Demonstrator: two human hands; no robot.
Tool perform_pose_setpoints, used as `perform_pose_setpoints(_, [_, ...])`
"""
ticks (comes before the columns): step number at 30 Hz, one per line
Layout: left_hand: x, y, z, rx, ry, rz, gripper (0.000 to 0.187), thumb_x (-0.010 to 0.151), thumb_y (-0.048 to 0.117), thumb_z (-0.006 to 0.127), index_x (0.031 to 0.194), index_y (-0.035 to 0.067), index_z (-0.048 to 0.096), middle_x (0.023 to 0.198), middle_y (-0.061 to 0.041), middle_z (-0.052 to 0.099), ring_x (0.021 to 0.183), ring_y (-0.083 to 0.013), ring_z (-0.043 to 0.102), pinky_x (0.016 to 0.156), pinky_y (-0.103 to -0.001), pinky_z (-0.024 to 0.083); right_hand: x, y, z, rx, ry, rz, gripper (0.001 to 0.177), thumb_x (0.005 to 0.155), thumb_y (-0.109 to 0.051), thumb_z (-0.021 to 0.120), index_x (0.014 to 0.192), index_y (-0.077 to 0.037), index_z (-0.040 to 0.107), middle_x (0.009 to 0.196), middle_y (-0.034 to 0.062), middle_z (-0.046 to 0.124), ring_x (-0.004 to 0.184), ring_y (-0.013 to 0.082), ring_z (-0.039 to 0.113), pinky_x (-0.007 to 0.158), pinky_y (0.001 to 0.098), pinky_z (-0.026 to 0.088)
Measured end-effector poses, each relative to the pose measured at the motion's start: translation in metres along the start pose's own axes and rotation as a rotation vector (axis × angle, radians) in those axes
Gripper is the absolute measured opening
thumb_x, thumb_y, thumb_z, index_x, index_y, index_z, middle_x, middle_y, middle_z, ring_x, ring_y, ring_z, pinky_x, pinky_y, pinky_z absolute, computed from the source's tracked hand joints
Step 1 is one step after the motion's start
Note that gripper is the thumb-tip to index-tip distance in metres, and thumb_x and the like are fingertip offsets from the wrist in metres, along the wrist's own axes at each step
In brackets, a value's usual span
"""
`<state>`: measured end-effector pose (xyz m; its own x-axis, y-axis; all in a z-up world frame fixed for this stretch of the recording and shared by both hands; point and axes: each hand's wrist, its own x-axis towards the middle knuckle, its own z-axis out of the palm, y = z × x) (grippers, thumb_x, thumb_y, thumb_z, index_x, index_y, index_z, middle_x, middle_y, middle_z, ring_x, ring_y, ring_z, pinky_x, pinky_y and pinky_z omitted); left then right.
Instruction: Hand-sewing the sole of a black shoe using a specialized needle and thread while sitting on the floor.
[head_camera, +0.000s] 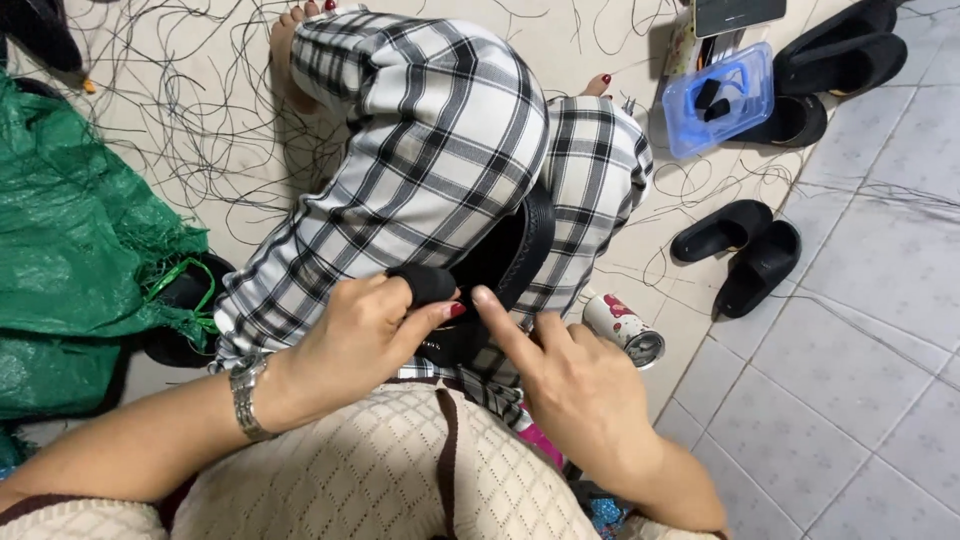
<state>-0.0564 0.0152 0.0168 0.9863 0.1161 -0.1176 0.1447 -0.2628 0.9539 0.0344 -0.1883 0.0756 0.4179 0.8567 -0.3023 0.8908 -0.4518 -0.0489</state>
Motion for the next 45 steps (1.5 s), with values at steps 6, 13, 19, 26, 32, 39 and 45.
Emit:
perform_pose_setpoints(6, [0.005,-0.007,0.003,-0.036,-0.151,-0.063,0.012,0.083,0.008,0.076,0.082,-0.004,0.074,0.063,-0.016,0.071,0.052,-0.0249,0.065,0.043,-0.032,0.048,0.003,0.022,0.030,0.153,0.050,-0.086,0.060,0.085,-0.010,0.060,0.144,-0.022,0.055,0.074,0.0032,0.055,0.049,0.0172,0.059,0.041,0.0301,0.048])
perform_pose_setpoints(13, [0.004,0.008,-0.008,-0.319,-0.232,-0.254,0.015,0.081,0.014,0.079,0.085,-0.001,0.078,0.060,-0.004,0.066,0.059,-0.0171,0.065,0.052,-0.028,0.054,-0.050,0.014,-0.031,0.067,-0.047,0.169,0.059,0.089,-0.020,0.059,0.147,-0.025,0.052,0.068,0.0007,0.061,0.049,0.0208,0.065,0.042,0.0344,0.053])
perform_pose_setpoints(19, [0.014,0.002,0.012,0.047,-0.146,0.169,0.015,0.089,0.001,0.067,0.102,-0.006,0.065,0.089,-0.021,0.069,0.074,-0.0393,0.072,0.057,-0.040,0.058,-0.039,0.027,0.053,1.144,0.331,0.138,0.015,0.084,-0.012,0.075,0.098,-0.006,0.078,0.087,0.0105,0.074,0.076,0.0284,0.073,0.068,0.0358,0.058])
perform_pose_setpoints(26, [0.012,0.000,0.016,0.049,-0.170,0.141,0.040,0.092,0.008,0.068,0.126,-0.008,0.055,0.101,-0.027,0.067,0.088,-0.0469,0.070,0.068,-0.048,0.060,-0.027,0.024,0.085,1.610,0.336,0.055,0.005,0.082,-0.005,0.079,0.080,-0.001,0.076,0.082,0.0163,0.075,0.071,0.0253,0.071,0.070,0.0358,0.055])
perform_pose_setpoints(32, [0.010,-0.005,0.019,0.051,-0.099,0.063,0.029,0.091,0.019,0.074,0.110,-0.001,0.065,0.092,-0.021,0.070,0.080,-0.0413,0.072,0.062,-0.042,0.060,-0.047,0.065,0.103,1.394,0.231,0.035,0.008,0.090,-0.007,0.070,0.085,-0.001,0.074,0.069,0.0123,0.069,0.055,0.0243,0.062,0.055,0.0351,0.050])
perform_pose_setpoints(39, [0.013,0.001,-0.015,0.134,-0.415,-0.096,0.050,0.087,0.004,0.067,0.136,0.000,0.057,0.076,-0.009,0.076,0.038,-0.0107,0.061,0.029,-0.017,0.051,-0.028,0.039,0.057,1.356,0.052,0.043,0.025,0.076,0.005,0.063,0.100,0.004,0.074,0.058,0.0156,0.070,0.038,0.0169,0.050,0.039,0.0279,0.039])
perform_pose_setpoints(45, [0.013,0.008,-0.039,-0.056,-0.317,-0.036,0.018,0.082,0.006,0.070,0.100,0.004,0.069,0.095,-0.009,0.073,0.045,-0.0065,0.052,0.035,-0.016,0.043,0.009,-0.022,0.055,0.845,0.606,0.108,0.023,0.079,0.007,0.078,0.100,0.000,0.073,0.060,0.0014,0.064,0.044,0.0094,0.047,0.044,0.0251,0.039])
